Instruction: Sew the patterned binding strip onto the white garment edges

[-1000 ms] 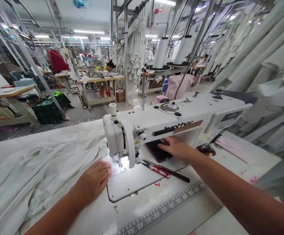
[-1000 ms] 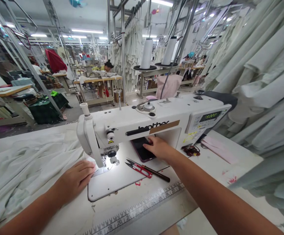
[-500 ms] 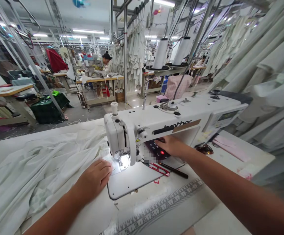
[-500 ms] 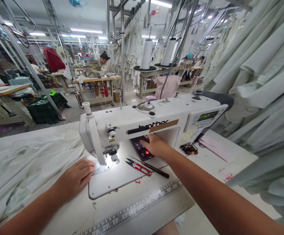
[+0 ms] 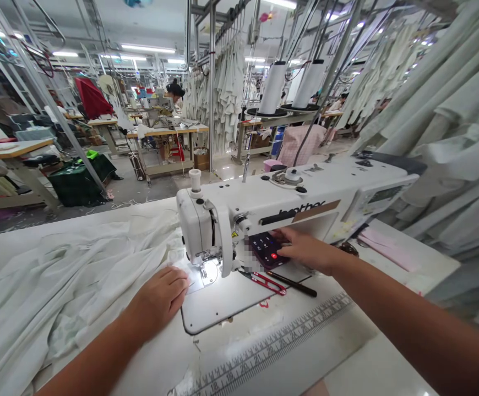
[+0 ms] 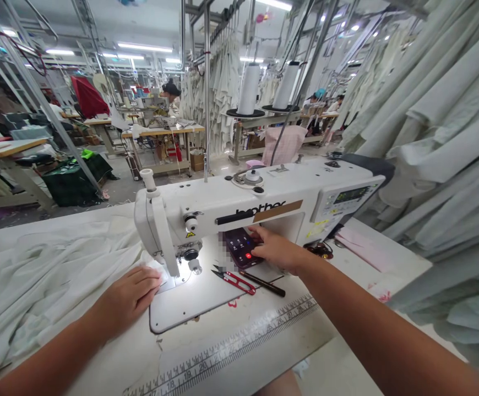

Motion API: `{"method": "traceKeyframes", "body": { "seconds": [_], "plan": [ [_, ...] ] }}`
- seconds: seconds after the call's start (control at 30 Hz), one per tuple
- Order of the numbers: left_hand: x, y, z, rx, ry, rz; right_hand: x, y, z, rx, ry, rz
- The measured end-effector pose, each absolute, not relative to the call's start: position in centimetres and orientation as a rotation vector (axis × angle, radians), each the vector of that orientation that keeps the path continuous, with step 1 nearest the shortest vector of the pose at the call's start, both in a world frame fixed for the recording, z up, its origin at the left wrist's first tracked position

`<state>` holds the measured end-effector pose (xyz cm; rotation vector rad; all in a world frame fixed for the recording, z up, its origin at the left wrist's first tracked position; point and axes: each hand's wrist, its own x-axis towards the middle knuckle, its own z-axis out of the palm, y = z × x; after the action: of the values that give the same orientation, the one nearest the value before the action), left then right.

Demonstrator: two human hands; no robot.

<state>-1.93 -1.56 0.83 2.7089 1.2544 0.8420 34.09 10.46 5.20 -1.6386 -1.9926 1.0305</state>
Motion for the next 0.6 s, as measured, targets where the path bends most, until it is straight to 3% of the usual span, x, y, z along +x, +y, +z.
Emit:
{"method": "traceKeyframes", "body": {
  "seconds": [0.6],
  "plan": [
    [-1.90, -1.46, 0.65, 2.708, 1.262, 0.830, 33.97, 10.53, 4.70, -1.600, -1.983, 1.024]
  ]
}}
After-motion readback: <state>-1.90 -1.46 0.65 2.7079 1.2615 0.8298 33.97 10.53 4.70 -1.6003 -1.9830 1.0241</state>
